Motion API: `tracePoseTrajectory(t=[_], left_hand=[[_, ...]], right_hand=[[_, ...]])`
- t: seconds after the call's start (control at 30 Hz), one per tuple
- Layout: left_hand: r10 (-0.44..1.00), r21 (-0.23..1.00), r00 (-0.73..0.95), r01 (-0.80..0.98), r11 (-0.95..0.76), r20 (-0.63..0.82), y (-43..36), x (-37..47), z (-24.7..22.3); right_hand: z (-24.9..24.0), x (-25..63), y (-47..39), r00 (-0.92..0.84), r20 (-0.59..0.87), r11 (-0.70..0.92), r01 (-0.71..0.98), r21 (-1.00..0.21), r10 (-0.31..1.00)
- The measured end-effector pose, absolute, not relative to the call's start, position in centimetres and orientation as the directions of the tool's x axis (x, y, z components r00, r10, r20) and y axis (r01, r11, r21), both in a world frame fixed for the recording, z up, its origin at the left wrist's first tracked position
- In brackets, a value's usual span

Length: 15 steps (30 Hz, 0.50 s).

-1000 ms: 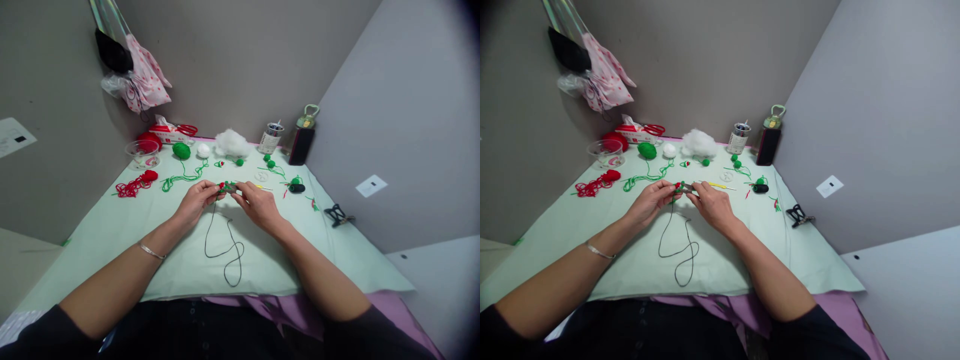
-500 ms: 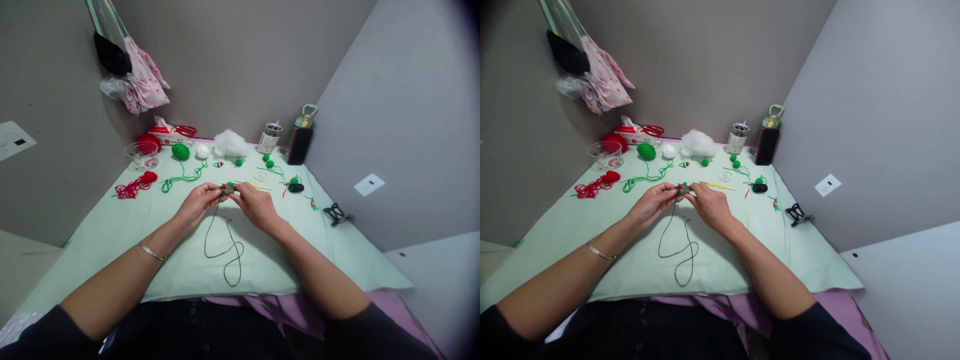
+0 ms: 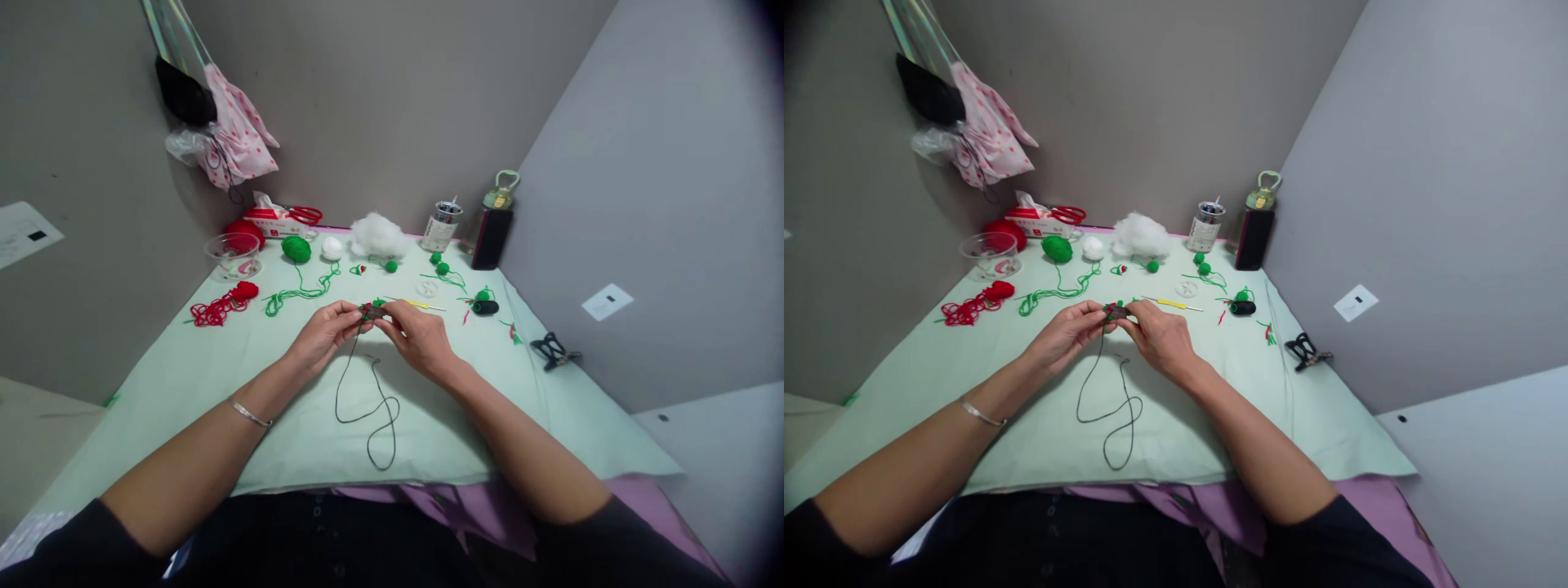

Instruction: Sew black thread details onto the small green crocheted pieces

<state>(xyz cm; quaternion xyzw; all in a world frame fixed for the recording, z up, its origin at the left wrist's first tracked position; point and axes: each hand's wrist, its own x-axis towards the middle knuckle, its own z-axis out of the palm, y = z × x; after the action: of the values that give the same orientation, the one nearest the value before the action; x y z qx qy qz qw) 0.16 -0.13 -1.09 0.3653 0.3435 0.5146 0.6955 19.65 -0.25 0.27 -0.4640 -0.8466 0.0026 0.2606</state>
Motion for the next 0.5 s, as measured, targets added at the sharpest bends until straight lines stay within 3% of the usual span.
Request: tracePoseTrajectory(t=[0.2, 0.3, 0.5], left_hand=[[0.962, 0.862, 0.254, -0.462, 0.211, -0.099, -0.1, 0.1, -1.1], [0.959, 0.863, 0.267, -0.46, 0.211, -0.092, -0.3, 0.2, -1.0], [0.959, 0.868, 0.271, -0.452, 0.204, -0.084, -0.4, 0.2, -0.5]], right_hand=[[0.1, 19.7, -0.3, -0.436, 0.461, 0.587, 0.767, -0.259, 0.773], [0.3, 19.7, -0.3, -0.415, 0.46, 0.583, 0.746, -0.323, 0.785], [1.5, 20.5, 0.5, -0.404, 0.324, 0.487, 0.416, -0.768, 0.856]])
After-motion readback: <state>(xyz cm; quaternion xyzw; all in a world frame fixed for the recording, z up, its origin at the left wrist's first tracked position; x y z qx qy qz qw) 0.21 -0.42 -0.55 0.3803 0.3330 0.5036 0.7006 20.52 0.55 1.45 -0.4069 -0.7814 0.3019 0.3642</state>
